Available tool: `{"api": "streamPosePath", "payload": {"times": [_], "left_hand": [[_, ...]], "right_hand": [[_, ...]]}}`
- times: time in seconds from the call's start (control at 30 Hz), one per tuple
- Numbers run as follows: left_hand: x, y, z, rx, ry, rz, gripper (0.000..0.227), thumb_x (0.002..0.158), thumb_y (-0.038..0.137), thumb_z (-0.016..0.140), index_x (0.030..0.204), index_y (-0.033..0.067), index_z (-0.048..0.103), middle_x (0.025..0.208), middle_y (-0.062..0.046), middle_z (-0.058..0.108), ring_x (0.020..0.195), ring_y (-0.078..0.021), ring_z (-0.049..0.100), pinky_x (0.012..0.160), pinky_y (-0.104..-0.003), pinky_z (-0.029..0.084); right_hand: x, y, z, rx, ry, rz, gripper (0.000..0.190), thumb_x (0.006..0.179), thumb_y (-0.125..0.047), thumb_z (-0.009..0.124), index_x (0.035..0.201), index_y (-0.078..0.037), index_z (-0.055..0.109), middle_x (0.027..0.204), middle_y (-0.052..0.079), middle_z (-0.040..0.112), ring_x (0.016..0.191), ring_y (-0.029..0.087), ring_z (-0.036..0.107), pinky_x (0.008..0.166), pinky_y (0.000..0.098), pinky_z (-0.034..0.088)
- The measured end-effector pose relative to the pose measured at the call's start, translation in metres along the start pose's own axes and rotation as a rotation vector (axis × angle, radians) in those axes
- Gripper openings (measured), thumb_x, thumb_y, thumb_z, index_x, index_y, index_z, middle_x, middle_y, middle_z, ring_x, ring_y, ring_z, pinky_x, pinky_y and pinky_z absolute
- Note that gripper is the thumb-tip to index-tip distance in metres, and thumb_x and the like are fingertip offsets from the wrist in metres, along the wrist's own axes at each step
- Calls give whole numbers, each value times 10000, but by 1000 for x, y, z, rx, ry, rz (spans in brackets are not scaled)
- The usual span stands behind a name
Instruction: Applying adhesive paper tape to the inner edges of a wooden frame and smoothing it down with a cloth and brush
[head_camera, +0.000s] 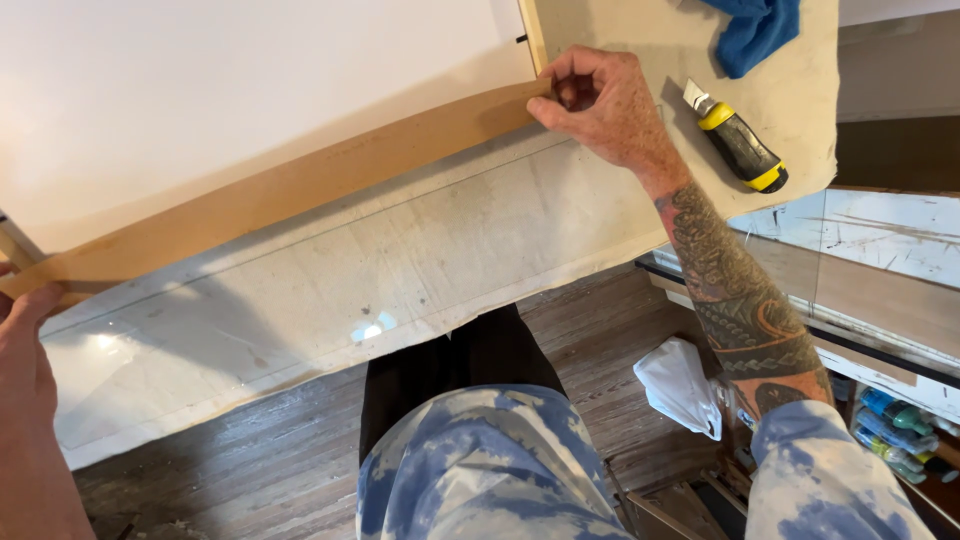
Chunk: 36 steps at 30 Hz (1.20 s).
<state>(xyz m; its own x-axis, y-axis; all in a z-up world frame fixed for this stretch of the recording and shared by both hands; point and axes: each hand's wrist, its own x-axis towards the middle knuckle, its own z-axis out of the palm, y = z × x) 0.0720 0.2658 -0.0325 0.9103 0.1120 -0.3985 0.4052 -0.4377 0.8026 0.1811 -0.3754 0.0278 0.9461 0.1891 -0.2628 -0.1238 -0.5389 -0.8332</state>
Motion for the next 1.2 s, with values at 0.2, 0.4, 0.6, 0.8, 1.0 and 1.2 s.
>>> {"api": "streamPosePath", "payload": {"times": [0.2, 0.4, 0.6, 0.8, 1.0, 1.2], "left_hand": [[5, -22, -7, 2, -5, -28, 354, 1123, 58, 491, 1444, 159, 383, 1424, -5, 423, 1367, -179, 422, 1071, -346, 426], [2, -20, -10, -2, 5, -54, 380, 1113, 54, 474, 1458, 174, 371, 1435, 7, 408, 1355, -165, 432, 1043, -302, 448], [2, 4, -2, -39, 52, -175, 370, 1073, 117, 493, 1419, 217, 409, 1446, 63, 434, 1381, -101, 446, 1071, -236, 460], [-2, 8, -1, -127, 91, -222, 326, 1036, 152, 520, 1315, 304, 448, 1425, 123, 477, 1379, -89, 470, 1087, -270, 441], [-16, 56, 12, -363, 216, -278, 316, 977, 32, 588, 1100, 314, 519, 1260, 103, 549, 1317, -120, 564, 1048, -335, 543], [-19, 74, 19, -454, 317, -276, 313, 911, -19, 671, 1059, 240, 577, 1142, 14, 643, 1202, -132, 657, 999, -361, 618]], "right_hand": [[-1, 10, 3, -6, 21, -58, 98, 941, -134, 710, 966, -69, 639, 761, -14, 548, 665, 72, 498, 626, 171, 467], [-3, 7, 3, 46, 34, -73, 85, 933, -120, 706, 963, -80, 637, 778, -12, 557, 687, 72, 504, 642, 173, 476], [-2, 3, 2, 65, 59, -107, 73, 913, -90, 709, 939, -68, 645, 782, -2, 567, 685, 71, 496, 633, 182, 469], [-2, 5, 3, 92, 64, -113, 63, 921, -73, 704, 939, -64, 644, 797, 4, 569, 689, 72, 501, 629, 180, 475], [-1, 15, 3, 84, 21, -115, 71, 954, -85, 692, 948, -50, 630, 825, 26, 579, 692, 85, 515, 635, 189, 480], [-1, 14, 5, 58, 11, -99, 69, 966, -64, 699, 963, -36, 635, 837, 35, 581, 705, 88, 514, 660, 193, 492]]}}
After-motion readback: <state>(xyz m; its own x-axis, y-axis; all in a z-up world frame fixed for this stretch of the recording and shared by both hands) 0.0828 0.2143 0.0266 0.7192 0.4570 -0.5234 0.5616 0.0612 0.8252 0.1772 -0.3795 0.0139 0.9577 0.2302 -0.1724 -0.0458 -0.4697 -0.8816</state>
